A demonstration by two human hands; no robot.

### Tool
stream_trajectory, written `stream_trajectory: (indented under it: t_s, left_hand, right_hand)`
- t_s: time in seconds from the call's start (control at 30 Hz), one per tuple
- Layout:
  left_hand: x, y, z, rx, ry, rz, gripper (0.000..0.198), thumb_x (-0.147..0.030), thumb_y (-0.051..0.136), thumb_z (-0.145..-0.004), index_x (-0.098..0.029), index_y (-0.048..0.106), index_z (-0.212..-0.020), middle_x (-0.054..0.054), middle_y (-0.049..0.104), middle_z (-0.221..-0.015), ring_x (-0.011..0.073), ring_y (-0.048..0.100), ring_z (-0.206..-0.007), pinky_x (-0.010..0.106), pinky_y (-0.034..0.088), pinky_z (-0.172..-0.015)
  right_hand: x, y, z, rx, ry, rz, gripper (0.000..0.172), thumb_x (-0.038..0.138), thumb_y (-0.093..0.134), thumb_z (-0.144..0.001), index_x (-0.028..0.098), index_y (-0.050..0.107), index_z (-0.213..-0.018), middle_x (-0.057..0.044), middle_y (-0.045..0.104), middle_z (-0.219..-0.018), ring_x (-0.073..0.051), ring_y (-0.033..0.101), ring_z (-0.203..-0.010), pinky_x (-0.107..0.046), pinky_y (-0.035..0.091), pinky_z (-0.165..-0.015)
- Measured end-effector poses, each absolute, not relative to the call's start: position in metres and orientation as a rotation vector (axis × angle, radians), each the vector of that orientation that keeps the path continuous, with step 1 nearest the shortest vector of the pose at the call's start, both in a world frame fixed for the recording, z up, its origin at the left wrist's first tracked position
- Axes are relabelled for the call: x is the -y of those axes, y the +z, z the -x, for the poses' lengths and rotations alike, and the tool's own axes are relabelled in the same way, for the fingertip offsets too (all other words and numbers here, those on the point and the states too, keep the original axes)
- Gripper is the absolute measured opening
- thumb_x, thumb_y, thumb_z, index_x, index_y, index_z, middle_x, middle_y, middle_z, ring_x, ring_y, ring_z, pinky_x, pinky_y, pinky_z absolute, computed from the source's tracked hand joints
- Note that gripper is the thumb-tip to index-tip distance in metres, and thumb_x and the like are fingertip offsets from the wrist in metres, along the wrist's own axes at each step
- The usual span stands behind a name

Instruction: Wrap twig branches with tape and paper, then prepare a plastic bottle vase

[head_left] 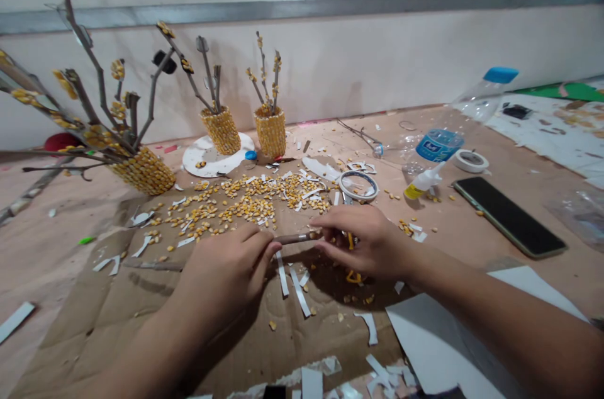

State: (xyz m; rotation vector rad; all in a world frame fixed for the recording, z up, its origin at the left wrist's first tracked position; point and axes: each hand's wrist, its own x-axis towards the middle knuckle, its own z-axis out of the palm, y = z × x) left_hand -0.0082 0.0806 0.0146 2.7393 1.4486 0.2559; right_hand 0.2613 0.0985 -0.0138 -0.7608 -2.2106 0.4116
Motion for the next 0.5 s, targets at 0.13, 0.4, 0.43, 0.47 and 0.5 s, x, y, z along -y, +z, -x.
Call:
stream_trajectory:
  t_s: [0.13, 0.4, 0.43, 0.47, 0.5]
  left_hand:
    - [-0.086, 0.021, 0.015, -1.58, 0.242, -2.73, 0.036, -0.034, 0.046, -0.105, -0.022, 0.076, -0.091, 0.006, 0.074, -0.084, 0.0225, 0.066, -0.071, 0.033, 0.037, -0.062]
    - [-0.087, 0.03, 0.018, -1.764, 0.223, -2.71, 0.037, -0.036, 0.045, -0.104, -0.022, 0.075, -0.088, 0.006, 0.072, -0.079, 0.0241, 0.065, -0.069, 0.035, 0.031, -0.06]
    - [-0.087, 0.03, 0.017, -1.765, 0.205, -2.707, 0.036, -0.036, 0.046, -0.104, -0.023, 0.075, -0.089, 0.006, 0.073, -0.081, 0.0246, 0.066, -0.07, 0.035, 0.031, -0.06]
    - [-0.086, 0.03, 0.016, -1.765, 0.187, -2.703, 0.035, -0.036, 0.047, -0.104, -0.023, 0.075, -0.089, 0.006, 0.074, -0.082, 0.0253, 0.067, -0.071, 0.035, 0.031, -0.06]
    - [-0.085, 0.03, 0.015, -1.767, 0.168, -2.695, 0.034, -0.036, 0.047, -0.104, -0.023, 0.075, -0.09, 0.005, 0.074, -0.083, 0.0259, 0.068, -0.072, 0.035, 0.032, -0.06]
  right_hand:
    - [-0.112, -0.016, -0.269, 1.958, 0.37, 1.027, 0.014, 0.023, 0.06, -0.101, 0.019, 0.073, -0.099, -0.004, 0.076, -0.085, -0.015, 0.067, -0.073, -0.029, 0.051, -0.07]
    - [-0.134, -0.032, -0.263, 2.334, 0.228, 1.447, 0.018, 0.021, 0.058, -0.099, 0.021, 0.076, -0.096, -0.007, 0.072, -0.099, -0.019, 0.063, -0.084, -0.03, 0.041, -0.073]
    - [-0.134, -0.031, -0.26, 2.356, 0.234, 1.455, 0.017, 0.022, 0.059, -0.099, 0.021, 0.076, -0.096, -0.006, 0.072, -0.1, -0.019, 0.063, -0.084, -0.03, 0.04, -0.073]
    - [-0.133, -0.03, -0.258, 2.37, 0.236, 1.461, 0.016, 0.021, 0.061, -0.098, 0.022, 0.076, -0.095, -0.006, 0.072, -0.101, -0.018, 0.064, -0.084, -0.03, 0.04, -0.072]
    - [-0.133, -0.029, -0.256, 2.379, 0.235, 1.469, 0.014, 0.02, 0.063, -0.097, 0.022, 0.077, -0.095, -0.006, 0.072, -0.101, -0.018, 0.064, -0.084, -0.03, 0.039, -0.071]
